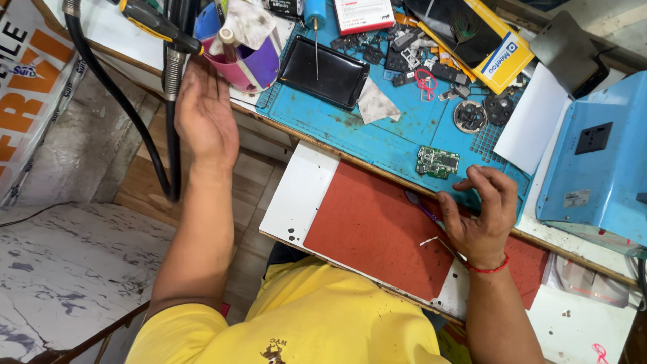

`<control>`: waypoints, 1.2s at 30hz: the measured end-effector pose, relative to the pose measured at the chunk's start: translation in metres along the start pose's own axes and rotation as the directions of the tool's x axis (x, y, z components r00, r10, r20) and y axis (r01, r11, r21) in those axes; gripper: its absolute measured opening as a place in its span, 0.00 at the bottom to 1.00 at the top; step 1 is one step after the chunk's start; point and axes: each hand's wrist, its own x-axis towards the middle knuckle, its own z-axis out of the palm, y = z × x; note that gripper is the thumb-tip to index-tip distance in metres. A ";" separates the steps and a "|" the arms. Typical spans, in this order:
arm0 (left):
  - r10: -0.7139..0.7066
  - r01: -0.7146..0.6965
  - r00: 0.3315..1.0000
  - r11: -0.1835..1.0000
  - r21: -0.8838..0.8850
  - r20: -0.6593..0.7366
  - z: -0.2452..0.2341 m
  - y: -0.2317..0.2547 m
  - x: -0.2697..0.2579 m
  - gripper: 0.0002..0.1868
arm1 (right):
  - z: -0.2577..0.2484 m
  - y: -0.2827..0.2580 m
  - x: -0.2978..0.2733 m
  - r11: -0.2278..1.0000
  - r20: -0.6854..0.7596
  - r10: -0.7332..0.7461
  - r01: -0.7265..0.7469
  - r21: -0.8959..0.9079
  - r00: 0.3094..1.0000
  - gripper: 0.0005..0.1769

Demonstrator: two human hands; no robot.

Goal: The person uses a hot air gun to heat a small circuit board placed on a blue mat. They then use a purple toothbrush to scrub the surface of the board, likely to clean off flux residue.

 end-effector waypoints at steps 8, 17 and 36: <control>0.397 -0.298 0.918 0.730 0.615 -0.026 0.041 -0.002 -0.085 0.19 | -0.046 -0.027 0.029 0.983 0.081 0.094 -0.079 -0.168 0.992 0.10; -0.142 -0.577 0.724 0.411 0.705 0.675 0.124 -0.025 -0.100 0.11 | -0.071 -0.049 -0.015 0.843 0.356 0.528 -0.425 -0.330 0.771 0.15; -0.393 -0.659 0.573 0.301 0.689 0.719 0.197 -0.089 -0.086 0.27 | -0.058 -0.075 -0.035 0.805 0.114 0.592 -0.580 -0.122 0.798 0.21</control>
